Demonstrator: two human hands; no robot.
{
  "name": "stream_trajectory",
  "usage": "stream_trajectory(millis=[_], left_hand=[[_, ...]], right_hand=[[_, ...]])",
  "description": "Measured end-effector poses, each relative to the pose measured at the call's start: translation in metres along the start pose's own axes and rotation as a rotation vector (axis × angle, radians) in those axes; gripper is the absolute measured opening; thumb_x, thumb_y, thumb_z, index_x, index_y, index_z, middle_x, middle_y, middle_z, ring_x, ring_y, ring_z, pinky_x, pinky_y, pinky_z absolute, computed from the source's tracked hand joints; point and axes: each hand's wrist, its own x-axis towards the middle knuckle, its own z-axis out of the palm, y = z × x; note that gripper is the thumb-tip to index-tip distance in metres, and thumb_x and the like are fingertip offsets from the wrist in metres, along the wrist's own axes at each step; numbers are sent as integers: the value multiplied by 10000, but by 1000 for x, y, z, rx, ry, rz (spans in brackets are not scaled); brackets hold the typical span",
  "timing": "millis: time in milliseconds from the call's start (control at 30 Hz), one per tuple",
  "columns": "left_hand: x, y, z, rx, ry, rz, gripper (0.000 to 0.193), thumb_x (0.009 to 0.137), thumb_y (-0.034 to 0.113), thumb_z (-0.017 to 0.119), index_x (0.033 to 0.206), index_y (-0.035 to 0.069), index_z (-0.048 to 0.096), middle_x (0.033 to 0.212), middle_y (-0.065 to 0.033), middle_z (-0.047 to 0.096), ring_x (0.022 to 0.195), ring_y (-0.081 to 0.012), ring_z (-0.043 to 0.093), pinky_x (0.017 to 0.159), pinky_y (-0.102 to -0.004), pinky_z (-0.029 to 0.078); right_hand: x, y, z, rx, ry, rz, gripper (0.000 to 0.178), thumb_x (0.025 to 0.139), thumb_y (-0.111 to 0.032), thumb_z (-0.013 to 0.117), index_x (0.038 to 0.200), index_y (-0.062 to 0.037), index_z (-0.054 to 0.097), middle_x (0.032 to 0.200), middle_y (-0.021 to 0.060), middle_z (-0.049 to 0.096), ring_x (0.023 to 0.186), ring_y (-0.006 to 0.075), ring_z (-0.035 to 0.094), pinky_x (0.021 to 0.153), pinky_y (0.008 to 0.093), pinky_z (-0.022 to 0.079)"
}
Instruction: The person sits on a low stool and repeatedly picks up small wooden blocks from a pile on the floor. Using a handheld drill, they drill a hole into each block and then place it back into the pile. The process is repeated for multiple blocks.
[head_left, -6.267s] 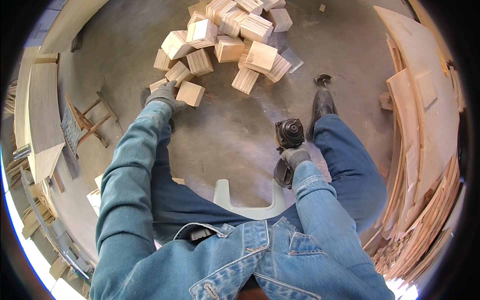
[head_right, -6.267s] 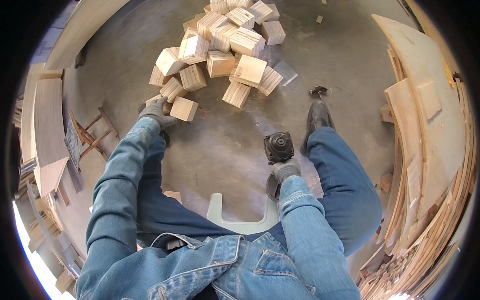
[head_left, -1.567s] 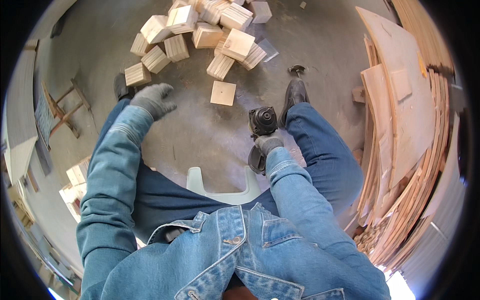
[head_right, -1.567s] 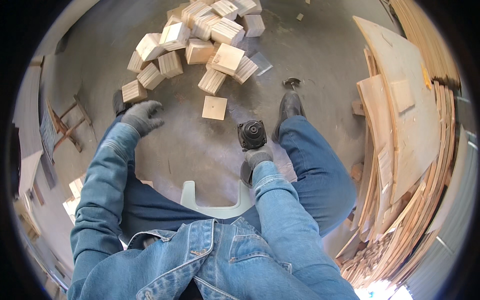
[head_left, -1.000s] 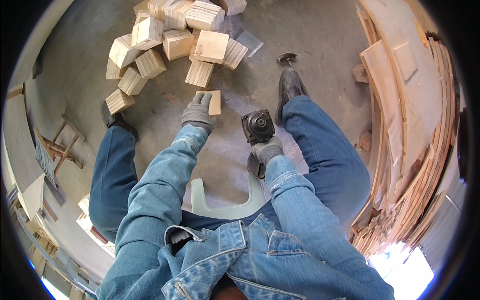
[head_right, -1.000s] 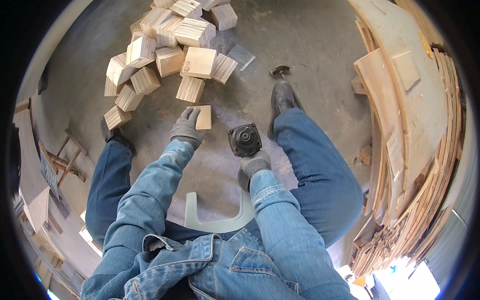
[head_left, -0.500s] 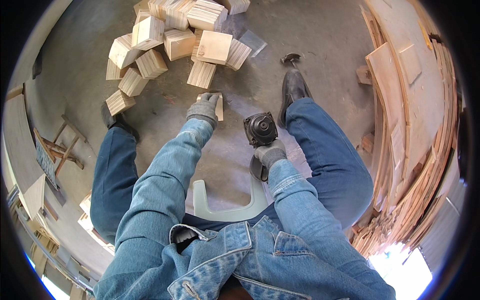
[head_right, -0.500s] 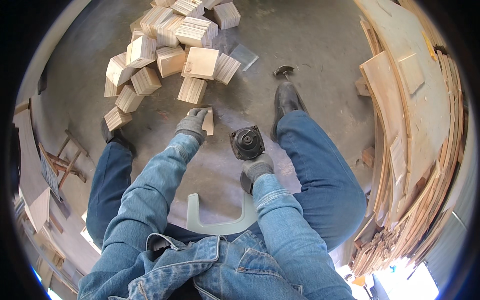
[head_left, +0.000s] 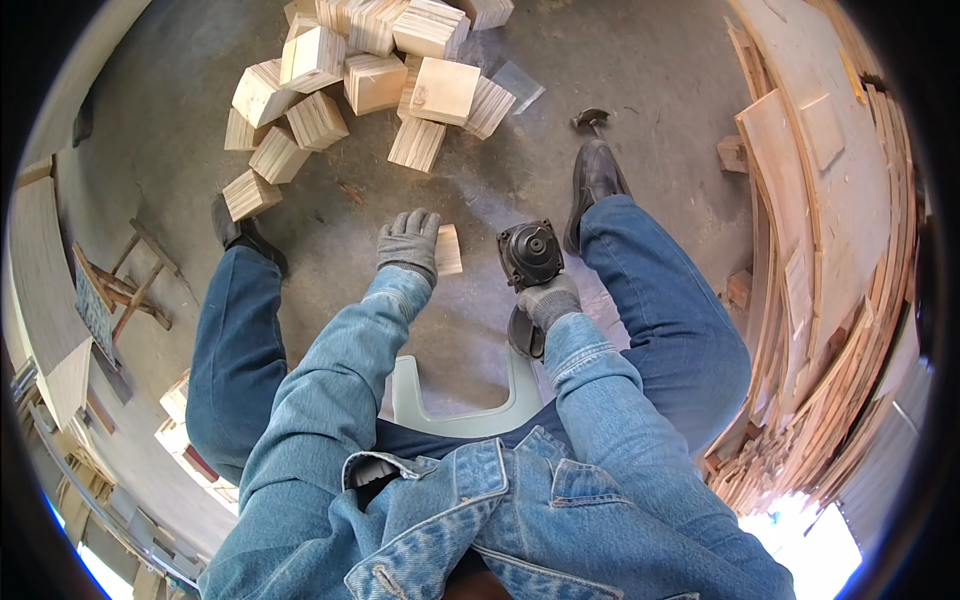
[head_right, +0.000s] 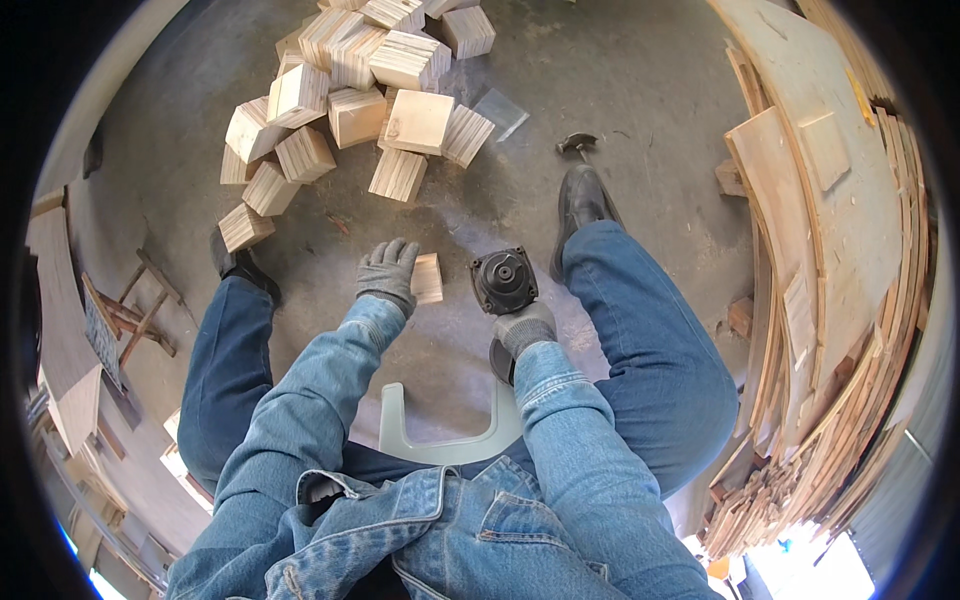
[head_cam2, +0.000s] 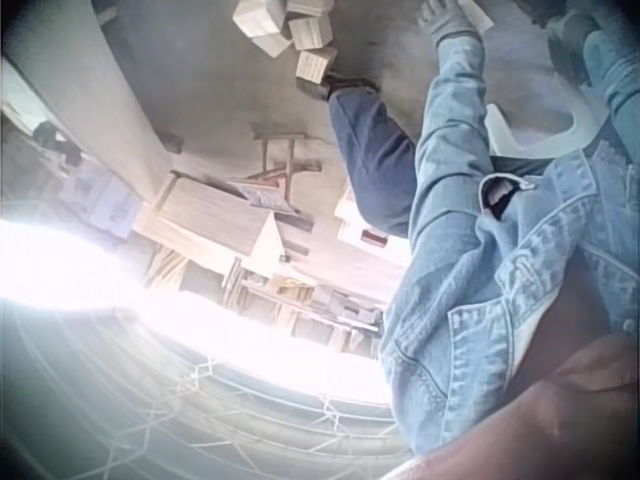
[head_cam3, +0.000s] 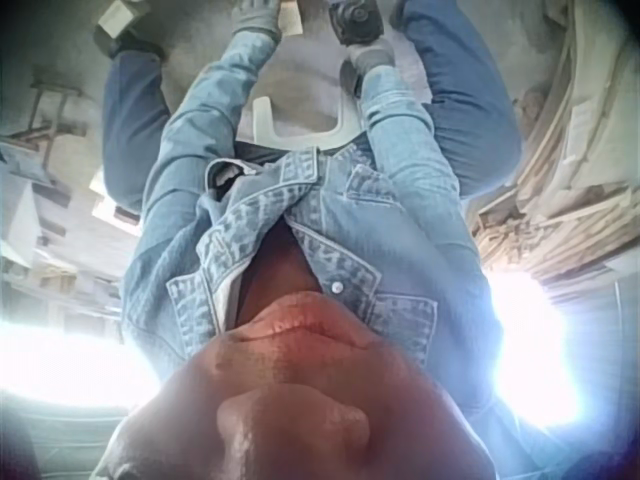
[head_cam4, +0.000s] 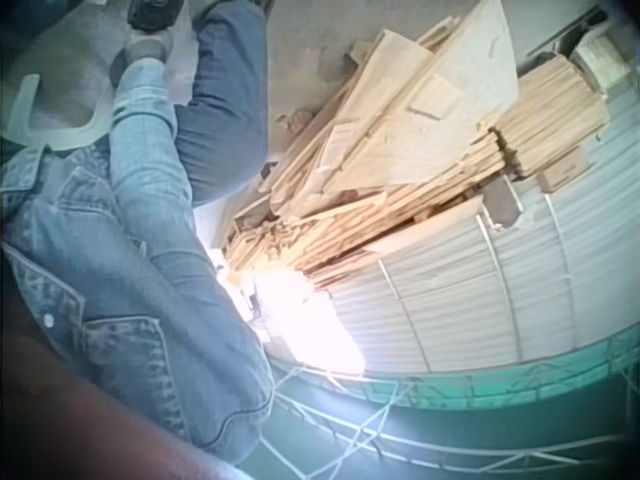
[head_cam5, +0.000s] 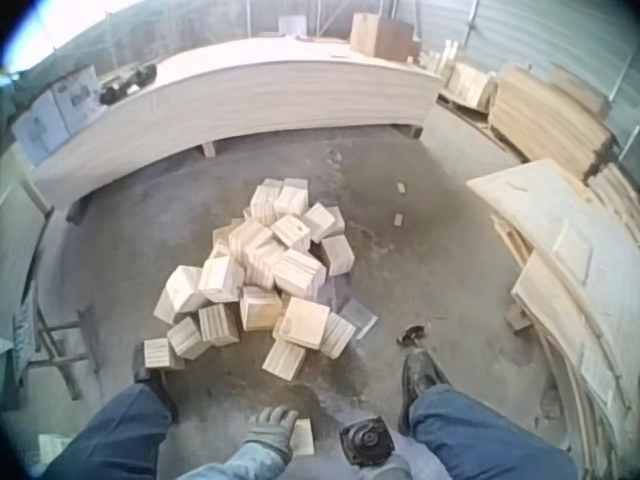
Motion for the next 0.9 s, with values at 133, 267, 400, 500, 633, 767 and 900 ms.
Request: stream_trajectory(millis=[133, 267, 400, 500, 633, 767, 900], left_hand=[[2, 4, 2, -75, -234, 10, 821, 759, 241, 760, 1508, 183, 429, 1528, -88, 456, 1440, -298, 410, 1173, -473, 351], [-6, 1, 22, -100, -172, -17, 815, 762, 251, 752, 1502, 155, 425, 1502, -99, 480, 1420, -306, 437, 1164, -474, 365], [5, 1, 18, -142, -276, -55, 847, 733, 285, 784, 1489, 138, 432, 1484, -114, 494, 1402, -319, 456, 1164, -464, 371], [7, -5, 14, -131, -148, -55, 846, 715, 291, 793, 1469, 130, 445, 1467, -122, 502, 1374, -337, 474, 1153, -463, 381], [9, -23, 11, -84, 130, -31, 776, 755, 293, 748, 1451, 109, 459, 1433, -148, 518, 1347, -356, 487, 1140, -515, 371], [3, -27, 12, -131, 136, -56, 929, 717, 341, 813, 1522, 127, 403, 1526, -152, 445, 1407, -382, 420, 1201, -487, 327], [-25, -10, 41, -149, -18, 57, 923, 769, 354, 783, 1565, 149, 363, 1607, -132, 366, 1480, -347, 349, 1226, -484, 291]], right_hand=[[-14, -7, -9, 9, 28, -15, 450, 796, -106, 721, 1245, -100, 701, 1137, 107, 761, 1086, 232, 716, 951, 343, 537], [-32, -24, -17, -56, 13, -8, 449, 795, -114, 721, 1243, -97, 700, 1129, 113, 761, 1088, 240, 717, 947, 347, 539], [-2, 3, -3, -6, -4, 10, 464, 808, -107, 713, 1270, -84, 680, 1159, 111, 752, 1097, 230, 708, 957, 341, 531], [14, 12, 6, 52, -13, -5, 472, 820, -97, 703, 1290, -76, 664, 1185, 107, 743, 1103, 217, 700, 971, 334, 521], [5, 1, 1, -12, -40, 11, 462, 855, -77, 663, 1316, -74, 645, 1217, 100, 732, 1123, 201, 687, 993, 329, 507], [-24, -22, -15, -123, -35, 9, 463, 887, -62, 618, 1350, -77, 619, 1257, 94, 715, 1153, 184, 668, 1013, 325, 493], [50, 39, 20, 201, -63, -19, 458, 840, -77, 677, 1296, -62, 647, 1206, 111, 728, 1104, 201, 686, 987, 326, 507]])
